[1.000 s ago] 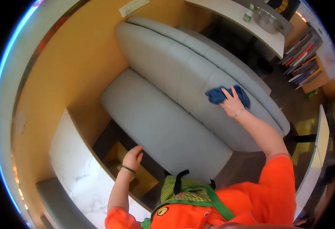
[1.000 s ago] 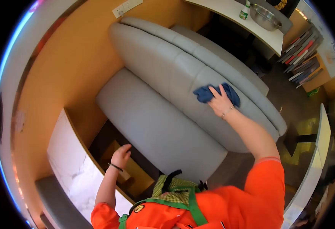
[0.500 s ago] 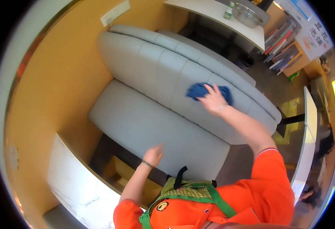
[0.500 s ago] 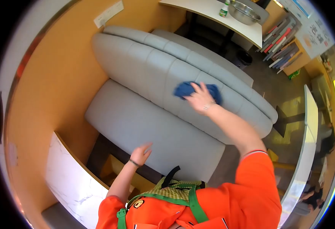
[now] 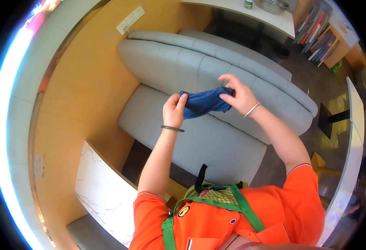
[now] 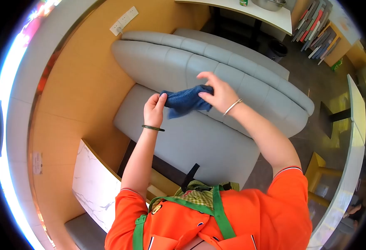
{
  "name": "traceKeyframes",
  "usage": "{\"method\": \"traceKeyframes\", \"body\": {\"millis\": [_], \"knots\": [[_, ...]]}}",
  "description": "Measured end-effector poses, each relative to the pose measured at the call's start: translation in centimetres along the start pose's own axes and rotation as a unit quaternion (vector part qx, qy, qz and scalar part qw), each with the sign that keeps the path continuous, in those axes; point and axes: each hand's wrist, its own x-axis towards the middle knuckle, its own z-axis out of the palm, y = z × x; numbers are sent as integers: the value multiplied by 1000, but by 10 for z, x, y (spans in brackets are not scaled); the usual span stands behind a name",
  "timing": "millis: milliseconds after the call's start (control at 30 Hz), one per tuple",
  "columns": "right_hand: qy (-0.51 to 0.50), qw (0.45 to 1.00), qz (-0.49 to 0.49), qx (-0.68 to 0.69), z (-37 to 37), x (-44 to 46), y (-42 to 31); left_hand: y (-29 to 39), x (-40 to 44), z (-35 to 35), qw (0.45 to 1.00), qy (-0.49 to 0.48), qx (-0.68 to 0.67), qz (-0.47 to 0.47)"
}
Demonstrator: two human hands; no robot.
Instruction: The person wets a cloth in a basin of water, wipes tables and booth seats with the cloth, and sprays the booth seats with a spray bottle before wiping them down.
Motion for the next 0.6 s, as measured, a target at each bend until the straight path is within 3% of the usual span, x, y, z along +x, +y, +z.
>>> {"method": "traceKeyframes", "body": {"millis": [33,133,167,267,367,433,500,600], "knots": [[-31,995,89,21,-16,-5,-3,13,-1,2,999,2,41,20],[74,969,-117,-202,-49,-2,7,40,18,28,996,-22,51,69],[98,966,-80,-227,-64,2,6,50,30,39,994,-24,35,97],[163,960,-96,-204,-99,7,-5,79,50,67,978,8,-70,198],[196,919,-158,-304,-114,-16,-2,84,34,83,956,23,10,291],[110,896,-108,-417,-118,-37,14,49,23,98,949,-12,76,305],[-60,861,101,-494,-102,-60,45,-3,9,102,967,-100,100,212],[-21,804,137,-578,-43,-56,98,-63,-9,76,969,-182,131,103]]}}
